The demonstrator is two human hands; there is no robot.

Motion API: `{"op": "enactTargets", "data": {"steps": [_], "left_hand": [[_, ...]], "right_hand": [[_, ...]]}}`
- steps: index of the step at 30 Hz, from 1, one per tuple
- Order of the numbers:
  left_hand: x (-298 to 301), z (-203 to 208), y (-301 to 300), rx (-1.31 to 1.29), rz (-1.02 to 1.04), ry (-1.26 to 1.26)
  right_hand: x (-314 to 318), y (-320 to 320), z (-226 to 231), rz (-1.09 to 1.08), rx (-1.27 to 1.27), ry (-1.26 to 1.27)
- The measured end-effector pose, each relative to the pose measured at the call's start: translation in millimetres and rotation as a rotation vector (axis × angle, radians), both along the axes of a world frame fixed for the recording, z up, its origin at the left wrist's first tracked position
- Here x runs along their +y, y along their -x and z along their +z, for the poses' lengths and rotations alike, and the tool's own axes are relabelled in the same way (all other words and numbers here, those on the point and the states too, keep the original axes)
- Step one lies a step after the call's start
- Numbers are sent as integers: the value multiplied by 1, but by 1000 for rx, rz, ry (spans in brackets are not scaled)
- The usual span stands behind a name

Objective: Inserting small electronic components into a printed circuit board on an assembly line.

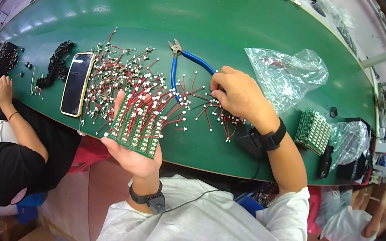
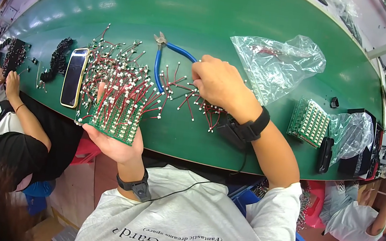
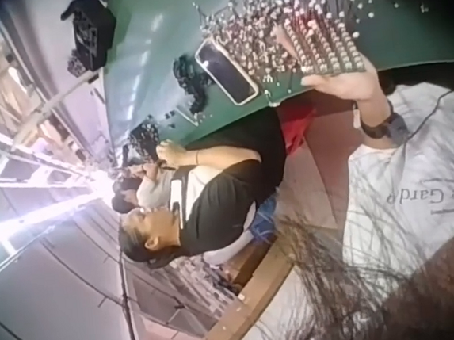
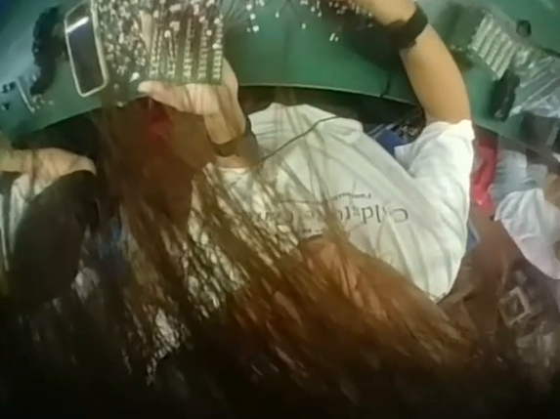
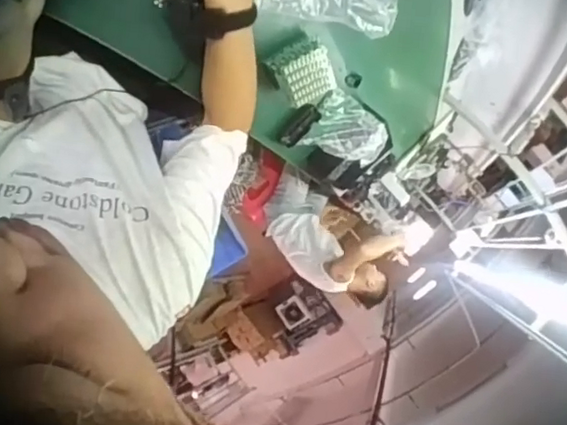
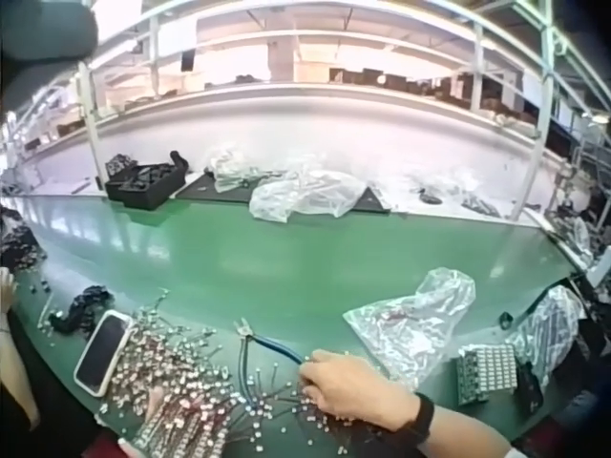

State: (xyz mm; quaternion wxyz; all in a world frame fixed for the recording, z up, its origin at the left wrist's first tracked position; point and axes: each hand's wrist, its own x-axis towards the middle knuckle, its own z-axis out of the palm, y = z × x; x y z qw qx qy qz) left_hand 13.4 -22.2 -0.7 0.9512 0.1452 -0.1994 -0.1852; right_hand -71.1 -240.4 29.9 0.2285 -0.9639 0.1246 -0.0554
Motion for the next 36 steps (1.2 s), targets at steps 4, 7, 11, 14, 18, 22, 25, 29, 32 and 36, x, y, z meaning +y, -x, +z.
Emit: {"op": "enactTargets", "data": {"steps": [4,7,11,14,18,22,25,29,32,36], "left_hand": [[1,-3,-1,-31,36,-63],[4,-4,-2,-19,37,-116],[1,-3,-3,-12,43,-67],[1,-3,-2,-9,71,-103],[-4,3,1,133,231,-302],[-7,4,6,112,228,-313],[-7,6,11,101,208,-317],[-9,16,21,92,166,-406],[-12,16,26,58,183,-439],[-12,16,30,-63,212,-549]], "right_hand": [[-2,-1,-2,6,-36,9],[-4,-4,10,22,-116,-154],[1,-7,20,24,-300,-325],[3,-8,20,52,-392,-327],[16,-4,28,-4,-453,-643],[43,4,48,157,-501,-527],[75,8,54,291,-523,-515],[100,13,46,336,-433,-527],[105,10,39,313,-462,-482],[109,10,36,267,-469,-437]]}}
